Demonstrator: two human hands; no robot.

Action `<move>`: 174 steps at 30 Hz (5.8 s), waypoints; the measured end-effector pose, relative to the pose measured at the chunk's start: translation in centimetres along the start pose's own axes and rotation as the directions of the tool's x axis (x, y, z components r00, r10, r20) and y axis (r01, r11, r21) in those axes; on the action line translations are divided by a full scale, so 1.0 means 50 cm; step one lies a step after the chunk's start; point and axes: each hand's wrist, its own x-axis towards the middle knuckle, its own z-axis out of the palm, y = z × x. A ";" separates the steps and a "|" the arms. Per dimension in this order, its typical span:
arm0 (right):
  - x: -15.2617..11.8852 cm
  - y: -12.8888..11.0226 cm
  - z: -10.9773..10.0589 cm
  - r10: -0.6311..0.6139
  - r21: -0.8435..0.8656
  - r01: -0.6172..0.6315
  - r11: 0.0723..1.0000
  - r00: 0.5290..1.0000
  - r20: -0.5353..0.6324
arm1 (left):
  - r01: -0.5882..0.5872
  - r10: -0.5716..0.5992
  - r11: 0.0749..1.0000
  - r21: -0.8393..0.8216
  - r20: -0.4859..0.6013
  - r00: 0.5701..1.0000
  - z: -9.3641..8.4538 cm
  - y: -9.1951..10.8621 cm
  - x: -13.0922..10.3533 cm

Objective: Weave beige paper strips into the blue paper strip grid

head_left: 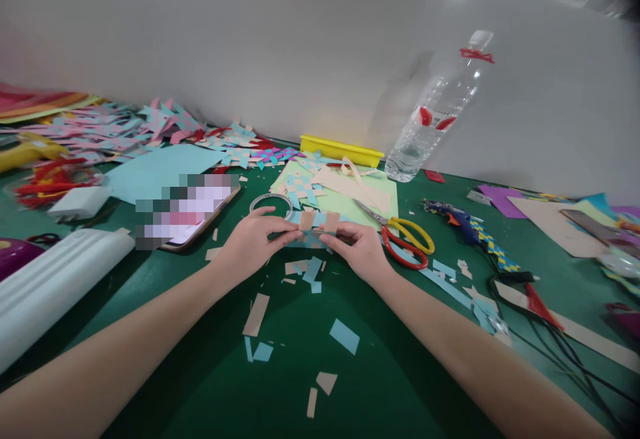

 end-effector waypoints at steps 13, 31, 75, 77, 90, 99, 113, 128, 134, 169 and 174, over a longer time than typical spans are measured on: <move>0.001 0.012 -0.002 0.032 -0.086 -0.032 0.996 0.999 0.001 | -0.037 0.037 0.999 -0.032 0.009 0.999 0.001 0.004 0.003; -0.020 -0.003 0.007 -0.496 -0.249 0.488 0.837 0.868 0.035 | -0.318 0.325 0.946 0.069 -0.191 0.926 -0.009 0.037 -0.008; -0.012 -0.015 0.013 0.026 0.030 -0.027 0.999 0.999 0.019 | 0.335 -0.264 0.822 -0.461 0.213 0.941 -0.008 0.043 0.001; -0.012 -0.015 0.012 0.046 0.034 -0.047 0.998 0.998 0.047 | 0.330 -0.268 0.814 -0.478 0.196 0.943 -0.011 0.044 0.002; -0.014 -0.030 0.003 -0.081 -0.048 0.085 0.995 0.994 0.079 | 0.415 -0.403 0.659 -0.628 0.171 0.899 -0.006 0.023 -0.004; -0.016 -0.020 0.007 -0.032 0.062 0.021 0.998 0.984 0.173 | 0.516 -0.457 0.587 -0.624 0.271 0.847 -0.006 0.029 -0.003; -0.020 -0.027 0.011 -0.122 -0.049 0.133 0.990 0.975 0.185 | 0.523 -0.488 0.628 -0.576 0.232 0.841 -0.013 0.044 0.000; -0.021 -0.030 0.012 -0.172 -0.060 0.185 0.981 0.970 0.173 | 0.519 -0.469 0.765 -0.382 0.223 0.855 -0.027 0.055 0.006; -0.021 -0.025 0.013 -0.158 -0.024 0.163 0.986 0.975 0.156 | 0.482 -0.433 0.791 -0.377 0.211 0.876 -0.024 0.053 0.008; -0.015 -0.017 0.007 -0.326 -0.282 0.296 0.912 0.944 -0.062 | 0.084 -0.078 0.995 0.052 -0.102 0.992 -0.018 0.042 -0.007; -0.015 -0.015 0.006 -0.344 -0.289 0.320 0.902 0.938 -0.034 | 0.045 -0.039 0.998 0.042 -0.145 0.989 -0.015 0.033 -0.005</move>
